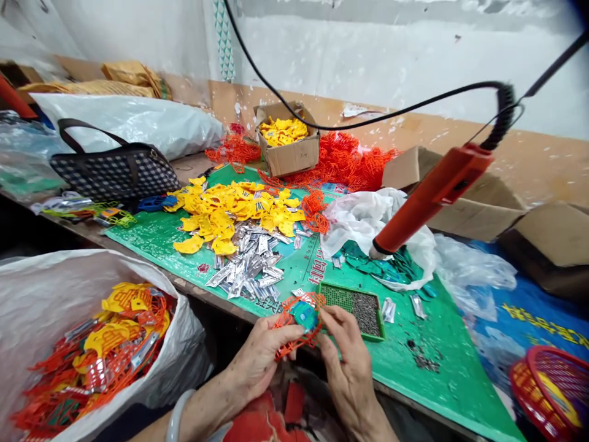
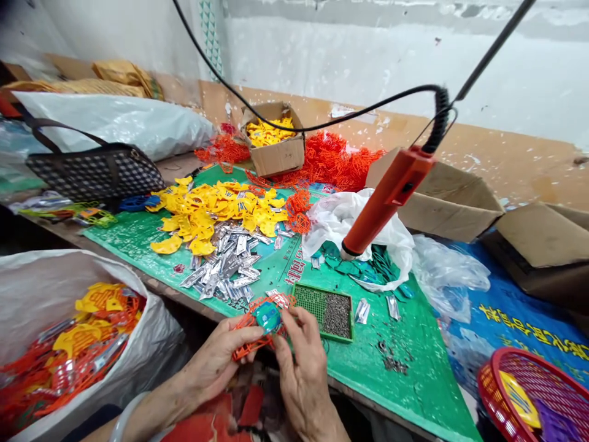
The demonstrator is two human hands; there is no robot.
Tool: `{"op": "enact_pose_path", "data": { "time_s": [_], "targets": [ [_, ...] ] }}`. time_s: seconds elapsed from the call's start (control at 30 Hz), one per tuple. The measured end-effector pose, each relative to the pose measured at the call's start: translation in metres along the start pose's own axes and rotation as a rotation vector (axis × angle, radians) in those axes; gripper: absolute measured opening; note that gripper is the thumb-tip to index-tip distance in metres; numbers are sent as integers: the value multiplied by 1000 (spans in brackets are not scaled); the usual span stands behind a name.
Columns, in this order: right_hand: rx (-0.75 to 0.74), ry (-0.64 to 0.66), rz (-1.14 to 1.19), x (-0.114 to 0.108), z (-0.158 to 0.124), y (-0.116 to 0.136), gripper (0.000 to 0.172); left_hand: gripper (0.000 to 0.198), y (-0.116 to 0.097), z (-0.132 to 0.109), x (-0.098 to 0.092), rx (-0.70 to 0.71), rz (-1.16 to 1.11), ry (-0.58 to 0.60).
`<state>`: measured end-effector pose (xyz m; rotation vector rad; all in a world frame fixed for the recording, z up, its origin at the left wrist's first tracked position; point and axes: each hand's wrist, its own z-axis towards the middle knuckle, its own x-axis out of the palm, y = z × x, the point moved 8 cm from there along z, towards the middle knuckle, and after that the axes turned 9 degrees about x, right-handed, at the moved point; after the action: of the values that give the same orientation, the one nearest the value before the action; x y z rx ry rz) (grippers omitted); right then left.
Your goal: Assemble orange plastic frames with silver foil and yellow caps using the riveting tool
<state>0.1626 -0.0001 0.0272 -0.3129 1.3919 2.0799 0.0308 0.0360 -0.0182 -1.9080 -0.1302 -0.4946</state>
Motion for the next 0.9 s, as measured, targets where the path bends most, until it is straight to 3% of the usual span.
{"op": "enact_pose_path", "data": {
  "time_s": [0.13, 0.27, 0.33, 0.5, 0.63, 0.9],
  "targets": [
    [412, 15, 326, 1, 5, -35, 37, 18, 0, 1, 1, -3, 24, 31],
    [564, -37, 430, 6, 5, -50, 65, 20, 2, -1, -1, 17, 65, 58],
    [585, -17, 495, 11, 6, -50, 75, 22, 3, -3, -2, 28, 98, 75],
    [635, 68, 745, 23, 7, -41, 76, 13, 3, -3, 0, 13, 48, 119],
    [601, 26, 703, 18, 9, -37, 78, 15, 2, -4, 8, -33, -82, 202],
    [479, 31, 681, 20, 13, -31, 74, 14, -1, 5, 4, -89, -7, 227]
  ]
}}
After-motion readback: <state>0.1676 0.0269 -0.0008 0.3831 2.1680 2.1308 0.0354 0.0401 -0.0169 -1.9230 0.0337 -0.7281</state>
